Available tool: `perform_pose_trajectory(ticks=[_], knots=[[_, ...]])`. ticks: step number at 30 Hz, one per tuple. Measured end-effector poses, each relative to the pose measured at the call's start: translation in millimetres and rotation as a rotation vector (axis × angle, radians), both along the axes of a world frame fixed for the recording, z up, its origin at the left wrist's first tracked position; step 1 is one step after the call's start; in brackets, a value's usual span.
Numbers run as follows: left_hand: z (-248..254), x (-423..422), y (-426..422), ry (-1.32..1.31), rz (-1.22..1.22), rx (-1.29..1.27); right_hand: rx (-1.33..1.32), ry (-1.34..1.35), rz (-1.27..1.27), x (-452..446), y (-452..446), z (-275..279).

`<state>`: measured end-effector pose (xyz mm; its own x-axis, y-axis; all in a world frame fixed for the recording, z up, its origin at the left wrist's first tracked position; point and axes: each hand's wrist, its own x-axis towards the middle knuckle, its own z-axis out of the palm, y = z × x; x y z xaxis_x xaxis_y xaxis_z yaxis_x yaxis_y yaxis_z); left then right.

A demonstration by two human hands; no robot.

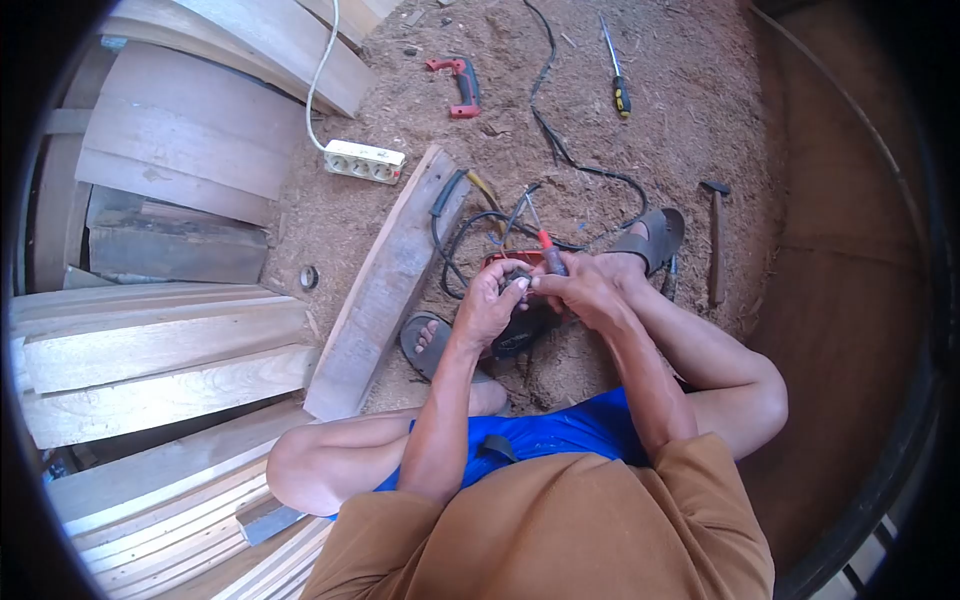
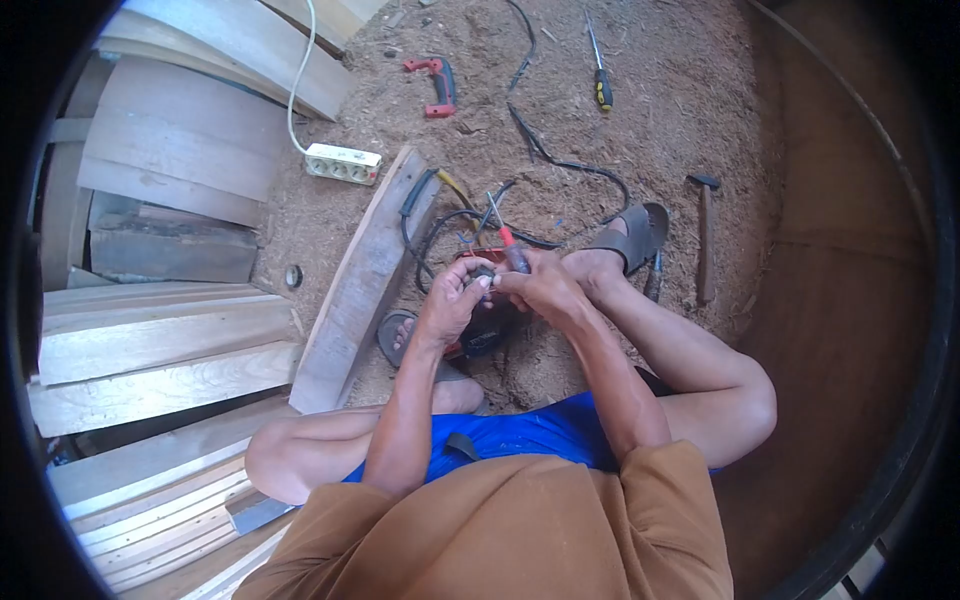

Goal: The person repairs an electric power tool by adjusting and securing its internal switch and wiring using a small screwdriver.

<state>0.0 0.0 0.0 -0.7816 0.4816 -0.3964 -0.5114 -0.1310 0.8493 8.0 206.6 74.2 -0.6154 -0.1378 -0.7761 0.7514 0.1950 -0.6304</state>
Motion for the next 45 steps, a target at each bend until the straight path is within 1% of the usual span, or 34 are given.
perform_pose_trajectory(ticks=[2,3,4,5,8,11,14,17,23,26,29,32,35,38,41,44,45], knots=[[-3.6,1.8,1.0,-0.067,0.052,0.053,0.171,0.201,0.025,15.6,9.7,13.9],[-6.0,28.5,24.5,-0.14,0.07,0.128,0.395,0.387,0.068,48.6,30.1,31.1],[-6.8,18.1,7.8,-0.119,0.088,0.093,0.51,0.665,0.078,57.1,21.0,21.8],[-10.2,18.9,11.8,-0.127,0.105,0.107,0.67,0.916,0.106,70.6,24.2,22.7],[-20.0,13.3,13.3,-0.115,0.165,0.121,0.626,0.929,0.109,80.6,20.9,62.8],[-21.3,11.2,10.4,-0.096,0.158,0.075,0.594,0.751,0.129,95.2,15.0,81.3],[-14.7,10.8,10.6,-0.1,0.176,0.085,0.628,0.806,0.147,100.6,10.0,78.4],[-13.2,9.5,10.2,-0.084,0.172,0.078,0.624,0.836,0.113,99.1,6.5,76.7],[-11.5,6.7,9.2,-0.04,0.148,0.067,0.627,0.828,0.115,91.8,4.1,75.5],[-10.0,6.1,7.4,-0.032,0.143,0.042,0.626,0.763,0.123,91.3,2.4,77.0],[-3.9,4.6,6.9,-0.031,0.152,0.019,0.61,0.841,0.092,92.7,0.8,68.3],[-4.9,3.7,7.1,-0.012,0.152,-0.015,0.645,0.814,0.139,91.3,-3.7,76.6],[-5.9,3.2,7.8,0.004,0.168,-0.029,0.661,0.928,0.137,92.5,-6.9,68.7],[-5.0,3.4,9.1,0.031,0.195,-0.024,0.612,0.892,0.095,90.9,-11.3,73.9],[-6.2,7.9,16.0,0.216,0.073,-0.128,0.59,0.835,0.032,89.4,-13.0,64.3],[2.3,11.4,21.7,0.156,0.12,-0.114,0.513,0.662,0.009,82.1,-16.7,76.2],[2.3,9.7,19.4,0.132,0.135,-0.1,0.502,0.641,-0.02,83.5,-16.8,79.3]])
